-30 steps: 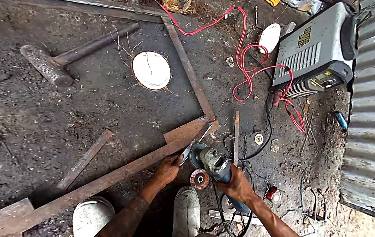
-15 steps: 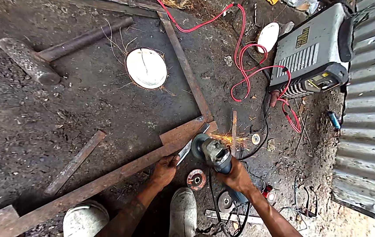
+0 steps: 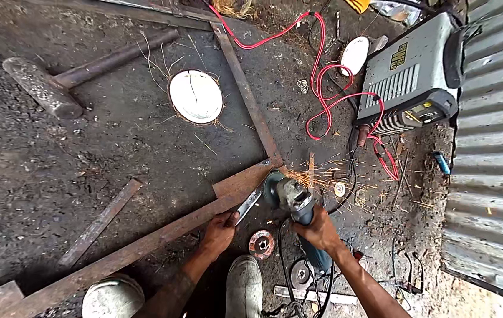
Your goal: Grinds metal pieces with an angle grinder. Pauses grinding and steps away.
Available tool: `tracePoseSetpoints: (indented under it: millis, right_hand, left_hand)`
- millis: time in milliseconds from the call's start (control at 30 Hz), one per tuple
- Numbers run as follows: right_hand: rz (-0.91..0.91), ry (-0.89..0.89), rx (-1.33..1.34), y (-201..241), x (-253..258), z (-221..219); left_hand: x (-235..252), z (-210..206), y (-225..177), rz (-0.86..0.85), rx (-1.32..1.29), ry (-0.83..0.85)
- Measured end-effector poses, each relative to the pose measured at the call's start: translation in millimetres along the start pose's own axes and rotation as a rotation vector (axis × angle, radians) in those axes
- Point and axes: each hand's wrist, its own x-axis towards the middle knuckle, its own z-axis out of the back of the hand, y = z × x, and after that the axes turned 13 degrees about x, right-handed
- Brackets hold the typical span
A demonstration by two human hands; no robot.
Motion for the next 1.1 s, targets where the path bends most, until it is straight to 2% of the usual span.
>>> tracePoseSetpoints:
  millis: [133, 300, 467, 633, 833, 967, 1100]
  right_hand:
    - [0.006, 0.068, -0.049, 2.2, -6.8, -3.7]
    - [0.012, -0.005, 0.018, -0.5, 4.5, 5.3]
    - [0.041, 0.071, -0.029, -2.5, -6.7, 0.0]
    - [0.057, -0.008, 0.039, -2.1, 10.9, 5.6]
    - [0.045, 0.074, -0.018, 3.7, -4.4, -2.9]
    - [0.040, -0.002, 0.025, -0.3, 8.9, 5.5]
    - [0.033, 0.036, -0.020, -1.6, -5.1, -1.2]
  left_hand:
    - [1.3, -0.2, -0.7, 0.000, -0.011, -0.009]
    - [0.8, -2.6, 4.9, -0.008, -0.026, -0.016]
    - [0.9, -2.3, 2.8, -0.002, -0.024, -0.009]
    - [-0.2, -2.3, 4.3, -0.004, -0.043, -0.013]
    - [-0.4, -0.1, -2.6, 0.021, -0.041, -0.006]
    - [-4.3, -0.1, -3.6, 0.052, -0.061, 0.004]
    - [-3.5, -1.3, -3.7, 0.052, -0.091, 0.012]
